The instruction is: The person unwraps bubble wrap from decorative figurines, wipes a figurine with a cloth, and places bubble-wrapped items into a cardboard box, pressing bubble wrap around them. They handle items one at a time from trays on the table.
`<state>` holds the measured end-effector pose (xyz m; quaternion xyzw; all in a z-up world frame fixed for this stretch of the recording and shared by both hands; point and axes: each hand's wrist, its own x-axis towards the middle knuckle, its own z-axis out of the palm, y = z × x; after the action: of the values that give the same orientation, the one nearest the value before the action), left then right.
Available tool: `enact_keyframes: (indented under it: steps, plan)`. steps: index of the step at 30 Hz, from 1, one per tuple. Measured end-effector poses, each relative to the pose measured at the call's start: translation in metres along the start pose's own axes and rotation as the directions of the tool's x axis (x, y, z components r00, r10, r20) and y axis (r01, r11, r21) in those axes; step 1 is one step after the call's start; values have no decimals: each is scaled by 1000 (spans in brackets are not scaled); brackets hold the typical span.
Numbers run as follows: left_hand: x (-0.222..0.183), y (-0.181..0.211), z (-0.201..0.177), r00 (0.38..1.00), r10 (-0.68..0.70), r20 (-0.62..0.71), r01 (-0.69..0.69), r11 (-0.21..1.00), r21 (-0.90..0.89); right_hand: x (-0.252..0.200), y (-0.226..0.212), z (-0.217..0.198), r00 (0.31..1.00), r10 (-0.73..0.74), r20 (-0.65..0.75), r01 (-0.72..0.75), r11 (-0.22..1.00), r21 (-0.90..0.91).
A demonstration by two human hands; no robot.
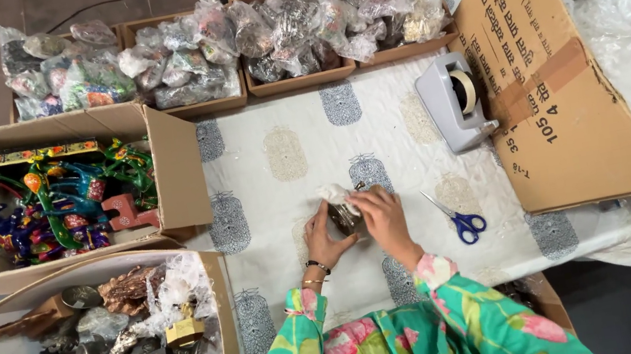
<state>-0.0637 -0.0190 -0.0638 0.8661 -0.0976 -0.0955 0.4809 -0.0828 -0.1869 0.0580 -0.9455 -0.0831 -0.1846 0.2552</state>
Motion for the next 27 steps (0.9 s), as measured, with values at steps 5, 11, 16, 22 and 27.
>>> enact_keyframes:
  steps: [5,11,16,22,27]
  plan:
    - [-1,20,-14,1000,2,15,-1,1000,-26,18,10,13,997,69,41,-68,997,-33]
    - [-6,28,-22,1000,18,17,-18,999,-50,35,-3,13,982,174,75,-171,984,-41]
    - [-4,22,-17,1000,23,19,-22,998,-53,7,-20,-3,999,44,-27,-44,999,16]
    - [-3,24,-20,999,41,33,-39,998,-43,-11,-16,-18,990,123,-62,-114,984,137]
    - [-2,25,-20,999,11,50,-9,999,-46,23,-22,-34,952,278,129,-299,936,185]
